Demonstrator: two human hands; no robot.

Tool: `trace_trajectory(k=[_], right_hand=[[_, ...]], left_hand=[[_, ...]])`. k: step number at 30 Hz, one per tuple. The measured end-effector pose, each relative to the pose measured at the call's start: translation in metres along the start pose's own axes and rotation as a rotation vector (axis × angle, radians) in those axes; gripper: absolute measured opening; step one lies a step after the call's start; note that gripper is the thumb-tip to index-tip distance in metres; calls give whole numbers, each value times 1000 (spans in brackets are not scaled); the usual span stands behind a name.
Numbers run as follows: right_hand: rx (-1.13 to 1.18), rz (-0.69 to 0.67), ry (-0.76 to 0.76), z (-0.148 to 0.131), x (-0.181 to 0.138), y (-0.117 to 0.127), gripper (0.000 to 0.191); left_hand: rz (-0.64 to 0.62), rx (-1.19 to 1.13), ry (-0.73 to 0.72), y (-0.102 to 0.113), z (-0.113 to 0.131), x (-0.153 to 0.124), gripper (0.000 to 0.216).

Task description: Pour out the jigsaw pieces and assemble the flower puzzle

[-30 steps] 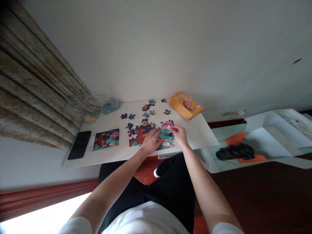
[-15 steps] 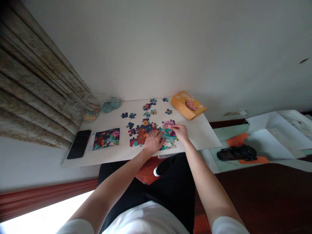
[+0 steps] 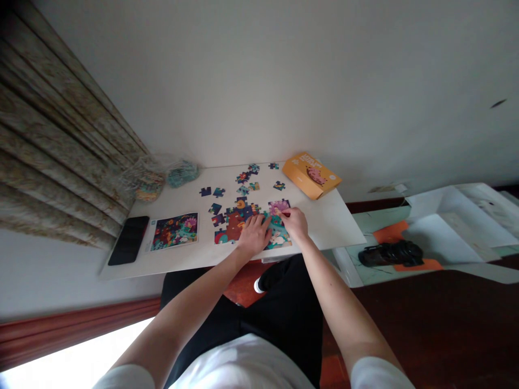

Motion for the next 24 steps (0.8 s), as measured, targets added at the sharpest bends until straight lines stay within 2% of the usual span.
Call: trace_trajectory(k=[7, 11, 16, 20, 24], right_hand=[[-110, 13, 89, -6, -6, 3, 36], [-120, 21, 245, -12, -15, 9, 29], [-210, 11, 414, -18, -41, 15, 38], [-338, -27, 484, -19, -58, 13, 50], [-362, -60, 510, -18, -60, 13, 51]], left_hand=[[0, 24, -19, -1, 0, 1, 40], [6, 25, -17, 0, 0, 1, 39], [11, 9, 2, -1, 0, 0, 41], [3, -14, -3, -7, 0, -2, 42], [-56, -43, -43, -15, 1, -3, 48]])
Point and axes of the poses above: each hand's wrist, its own x-axis towards the middle knuckle, its own y-axis out of the back of the hand, z = x × y, the point moved 7 cm from there along x, towards the middle knuckle, and after that the axes turned 13 degrees about z, right-handed, at the moved point
